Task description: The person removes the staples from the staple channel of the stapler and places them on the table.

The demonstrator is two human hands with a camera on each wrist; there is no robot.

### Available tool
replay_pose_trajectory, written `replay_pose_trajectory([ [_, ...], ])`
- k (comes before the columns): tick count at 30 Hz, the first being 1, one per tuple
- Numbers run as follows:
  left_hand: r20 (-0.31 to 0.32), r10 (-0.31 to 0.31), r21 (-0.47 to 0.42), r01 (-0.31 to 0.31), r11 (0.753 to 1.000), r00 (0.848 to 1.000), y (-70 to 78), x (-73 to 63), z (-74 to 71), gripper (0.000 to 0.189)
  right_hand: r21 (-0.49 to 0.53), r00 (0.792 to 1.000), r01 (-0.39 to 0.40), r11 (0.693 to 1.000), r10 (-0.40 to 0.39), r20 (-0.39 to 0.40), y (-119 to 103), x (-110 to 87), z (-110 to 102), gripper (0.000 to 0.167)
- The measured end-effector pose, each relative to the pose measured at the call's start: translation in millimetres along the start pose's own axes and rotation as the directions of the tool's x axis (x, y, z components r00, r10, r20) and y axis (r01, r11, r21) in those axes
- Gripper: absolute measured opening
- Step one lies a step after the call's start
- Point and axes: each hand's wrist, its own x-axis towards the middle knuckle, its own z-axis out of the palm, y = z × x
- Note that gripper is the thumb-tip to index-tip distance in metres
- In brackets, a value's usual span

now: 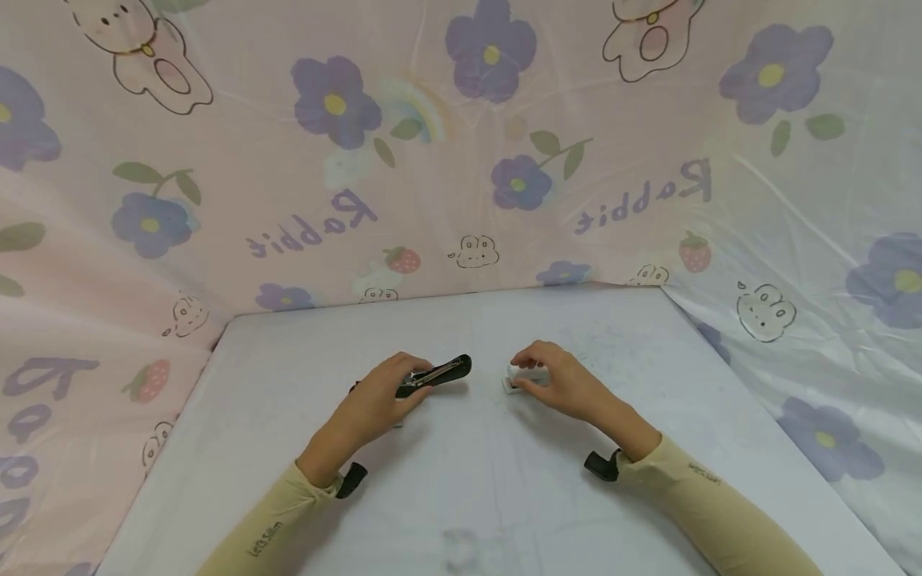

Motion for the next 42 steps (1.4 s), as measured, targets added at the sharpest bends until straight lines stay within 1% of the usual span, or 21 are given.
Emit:
replay_pose_trajectory([
  [2,0.0,0.033,-0.013,-0.033,0.999,0.999,8.1,2.2,7.0,0.032,-0.007,1.0,0.008,1.0,-0.008,-0.009,4,-2.3,-1,0.028],
  [4,0.008,0.048,-0.015,-0.048,0.999,0.999,15.7,4.0,14.8,0.03,-0.011,1.0,0.01,1.0,-0.011,-0.013,8,-4.0,-2,0.029],
  [7,0.046,0.042,-0.009,-0.042,0.999,0.998,25.6,7.2,27.1,0.03,-0.015,1.0,-0.002,1.0,0.001,-0.011,12,-5.8,-4,0.031],
  [11,0.102,0.016,-0.018,-0.014,1.0,0.995,35.9,12.6,41.8,0.035,-0.023,1.0,-0.01,1.0,0.01,-0.004,16,-6.9,-7,0.034],
  [14,0.126,0.004,-0.021,-0.002,1.0,0.992,40.6,18.3,52.6,0.038,-0.026,1.0,-0.013,1.0,0.013,0.001,19,-8.1,-9,0.036],
  [19,0.163,-0.015,0.014,0.013,1.0,0.986,44.7,29.2,69.2,0.04,-0.008,1.0,-0.016,1.0,0.016,0.001,25,-10.2,-11,0.036],
  [24,0.186,-0.066,0.022,0.063,0.998,0.98,49.9,39.8,79.0,0.044,0.006,1.0,-0.031,1.0,0.031,0.003,31,-11.2,-11,0.037],
  [31,0.193,-0.128,0.057,0.119,0.991,0.973,58.4,53.3,88.1,0.048,0.016,0.997,-0.073,0.997,0.072,0.032,38,-9.7,-11,0.038],
  [34,0.19,-0.135,0.082,0.121,0.989,0.972,60.1,59.1,94.0,0.048,0.017,0.996,-0.077,0.997,0.076,0.044,41,-8.3,-10,0.039],
  [38,0.183,-0.138,0.152,0.11,0.982,0.973,61.1,65.3,102.3,0.047,0.036,0.996,-0.067,0.997,0.064,0.065,45,-6.3,-8,0.039],
  [42,0.185,-0.162,0.199,0.124,0.972,0.969,63.0,71.6,107.9,0.047,0.072,0.993,-0.089,0.993,0.083,0.087,47,-3.8,-8,0.04],
])
